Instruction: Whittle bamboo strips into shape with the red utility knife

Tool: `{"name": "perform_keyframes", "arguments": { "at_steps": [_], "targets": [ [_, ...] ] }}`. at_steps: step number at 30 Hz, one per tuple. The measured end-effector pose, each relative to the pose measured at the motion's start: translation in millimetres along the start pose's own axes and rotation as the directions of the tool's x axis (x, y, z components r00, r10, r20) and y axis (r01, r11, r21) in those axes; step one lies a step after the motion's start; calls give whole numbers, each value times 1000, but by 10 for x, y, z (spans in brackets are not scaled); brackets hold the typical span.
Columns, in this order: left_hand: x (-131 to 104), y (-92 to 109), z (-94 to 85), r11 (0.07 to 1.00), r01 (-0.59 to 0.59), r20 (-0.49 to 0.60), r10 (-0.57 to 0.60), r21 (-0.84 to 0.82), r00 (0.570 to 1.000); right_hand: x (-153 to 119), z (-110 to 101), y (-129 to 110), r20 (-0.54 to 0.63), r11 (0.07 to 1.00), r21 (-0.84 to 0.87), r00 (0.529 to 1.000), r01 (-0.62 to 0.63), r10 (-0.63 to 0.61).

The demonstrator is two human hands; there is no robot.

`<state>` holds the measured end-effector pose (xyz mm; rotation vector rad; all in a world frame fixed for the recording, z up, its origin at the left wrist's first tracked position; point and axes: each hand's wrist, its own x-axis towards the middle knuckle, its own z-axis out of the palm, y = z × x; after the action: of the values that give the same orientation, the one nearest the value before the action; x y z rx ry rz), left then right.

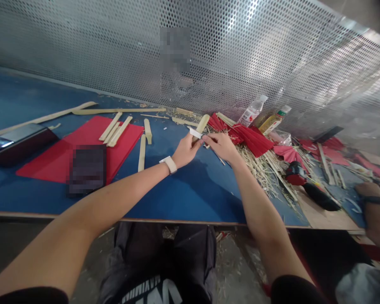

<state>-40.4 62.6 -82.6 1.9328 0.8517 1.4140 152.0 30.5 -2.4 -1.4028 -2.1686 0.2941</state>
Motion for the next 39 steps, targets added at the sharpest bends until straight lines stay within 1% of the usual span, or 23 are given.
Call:
{"name": "perform_keyframes", "arguments": {
  "at_steps": [2,6,11,14,17,23,26,30,39],
  "targets": [
    [4,9,-16,1000,0,-24,1,20,1000,7,43,-23,-26,1000,14,999,-20,21],
    [23,55,-45,1000,-11,-67,13,28,998,21,103,-73,-65,994,98,996,-47,53],
    [49,88,-90,996,-10,-103,20,93,994,17,116,-116,-83,987,150,993,-65,78],
    [58,98,-109,993,-18,-118,32,120,993,10,131,-129,-118,985,157,989,-67,86],
    [62,116,-108,990,-15,-137,34,139,990,10,171,-141,-143,983,168,984,-78,102],
    [68,155,-79,983,-3,-190,39,185,981,21,266,-159,-213,962,261,967,-83,141],
    [69,168,-74,982,-4,-210,45,191,977,23,298,-171,-243,957,278,958,-81,151],
    [74,181,-83,983,-2,-228,45,183,973,24,335,-189,-251,942,322,952,-89,175],
    [97,233,-121,982,34,-257,15,183,966,34,428,-203,-299,911,402,927,-94,227]
  ]
}}
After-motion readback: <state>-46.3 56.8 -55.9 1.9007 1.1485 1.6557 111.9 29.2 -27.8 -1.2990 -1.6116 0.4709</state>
